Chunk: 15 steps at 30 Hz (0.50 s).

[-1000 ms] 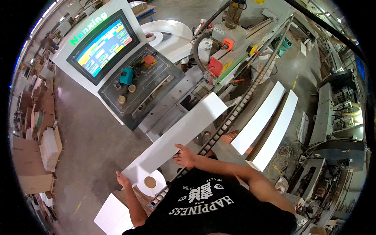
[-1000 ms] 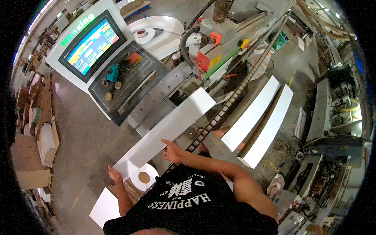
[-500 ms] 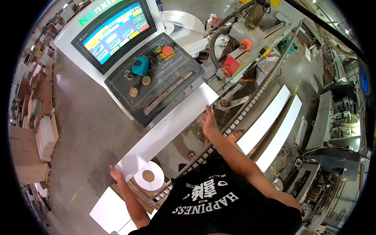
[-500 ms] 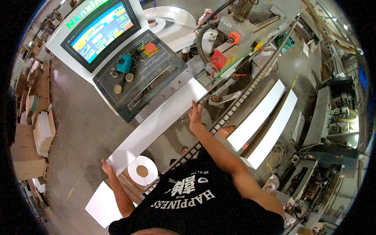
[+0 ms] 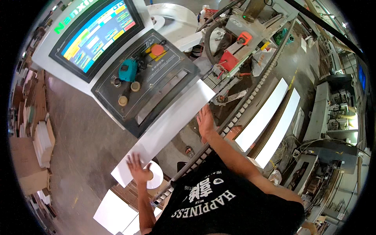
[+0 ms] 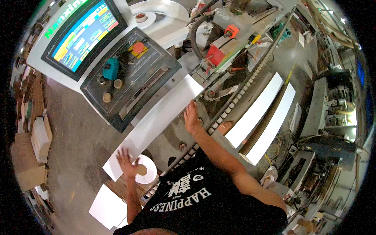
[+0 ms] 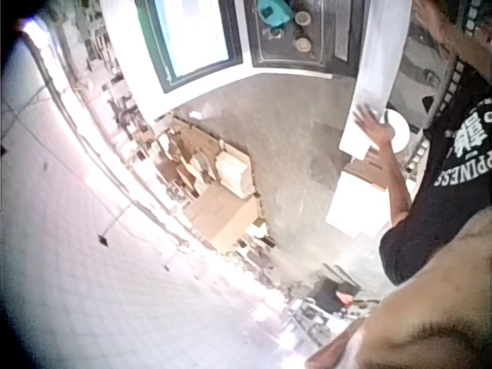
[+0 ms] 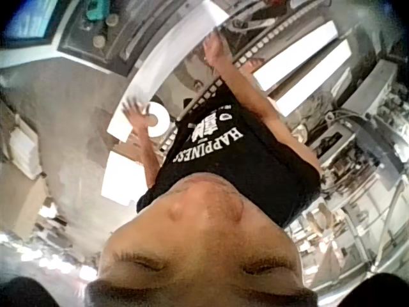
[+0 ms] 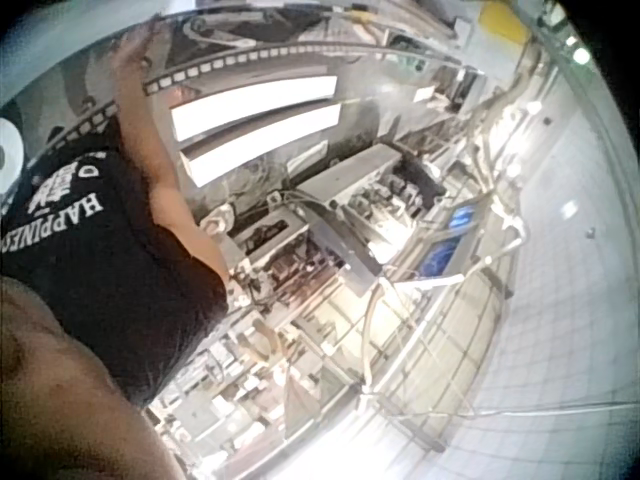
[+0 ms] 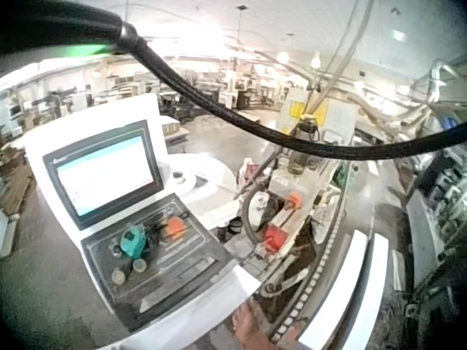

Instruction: The person feeds long white boards into an automatic edge banding machine and removes them from the other side.

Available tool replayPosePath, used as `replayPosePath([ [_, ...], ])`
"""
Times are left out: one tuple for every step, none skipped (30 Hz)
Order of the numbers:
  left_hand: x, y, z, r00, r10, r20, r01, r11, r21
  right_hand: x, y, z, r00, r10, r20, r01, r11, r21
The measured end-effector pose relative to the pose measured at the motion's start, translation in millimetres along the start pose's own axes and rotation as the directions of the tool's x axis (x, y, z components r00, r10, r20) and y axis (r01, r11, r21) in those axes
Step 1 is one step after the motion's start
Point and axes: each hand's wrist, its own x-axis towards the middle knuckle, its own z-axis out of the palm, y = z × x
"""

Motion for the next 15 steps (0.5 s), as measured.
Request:
replayPosePath([
  [11.3,21.0,-2.6,0.992,0.101,0.081,-0.102,0.995,0.017,0.7,0.7,-3.5,1.0,-0.003,0.001,0.003,1.0,0.021],
  [13.0,22.2,13.7,0.994,0.089,0.065,-0.088,0.996,-0.008,1.3,2.2,-6.0,1.0,-0.002,0.0,0.002,0.999,0.038],
  [13.9,22.3,15.5,0.991,0.065,0.115,-0.071,0.996,0.049,1.5,5.1,-7.1,1.0,0.0,0.001,0.0,0.999,0.054],
  [18.3,23.4,19.1,0.987,0.044,0.156,-0.06,0.993,0.103,4.3,6.1,-8.3,1.0,-0.007,0.003,0.007,0.998,0.069],
  [22.4,24.5,21.4,0.981,0.026,0.193,-0.057,0.986,0.156,7.3,11.6,-14.2,1.0,-0.005,0.023,0.001,0.984,0.177],
  [18.0,21.9,22.6,0.979,0.007,0.202,-0.032,0.992,0.12,13.8,19.1,-20.9,0.998,-0.015,0.063,-0.003,0.961,0.278],
  [18.9,23.9,23.4,0.984,0.025,0.178,-0.053,0.987,0.151,19.7,22.2,-26.3,0.995,-0.037,0.091,0.0,0.927,0.374],
  [18.9,22.9,27.4,0.99,0.046,0.135,-0.064,0.99,0.128,18.3,22.8,-24.6,0.997,-0.057,0.056,0.041,0.969,0.243],
  [16.5,18.0,33.7,0.982,-0.001,0.189,-0.029,0.988,0.153,17.6,19.8,-20.6,0.997,-0.08,0.022,0.077,0.992,0.103],
  [15.9,19.3,36.9,0.989,0.043,0.14,-0.062,0.99,0.129,19.9,13.4,-20.1,0.996,-0.09,-0.003,0.09,0.988,0.129],
  [16.9,13.1,48.9,0.99,0.133,0.052,-0.141,0.976,0.169,19.8,8.1,-20.3,0.995,-0.098,-0.03,0.102,0.982,0.157],
  [20.1,19.0,50.5,0.988,0.134,0.071,-0.146,0.968,0.205,21.1,5.3,-22.0,0.993,-0.1,-0.055,0.109,0.977,0.186],
  [23.5,23.4,54.2,0.987,0.15,0.058,-0.159,0.964,0.213,22.4,2.8,-22.1,0.993,-0.09,-0.071,0.104,0.971,0.215],
  [27.9,29.1,56.2,0.988,0.136,0.067,-0.147,0.968,0.204,26.1,0.4,-22.2,0.994,-0.072,-0.081,0.09,0.965,0.247],
  [33.1,36.3,60.0,0.99,0.122,0.077,-0.135,0.971,0.196,32.6,-5.9,-24.7,0.991,-0.094,-0.099,0.117,0.958,0.26],
])
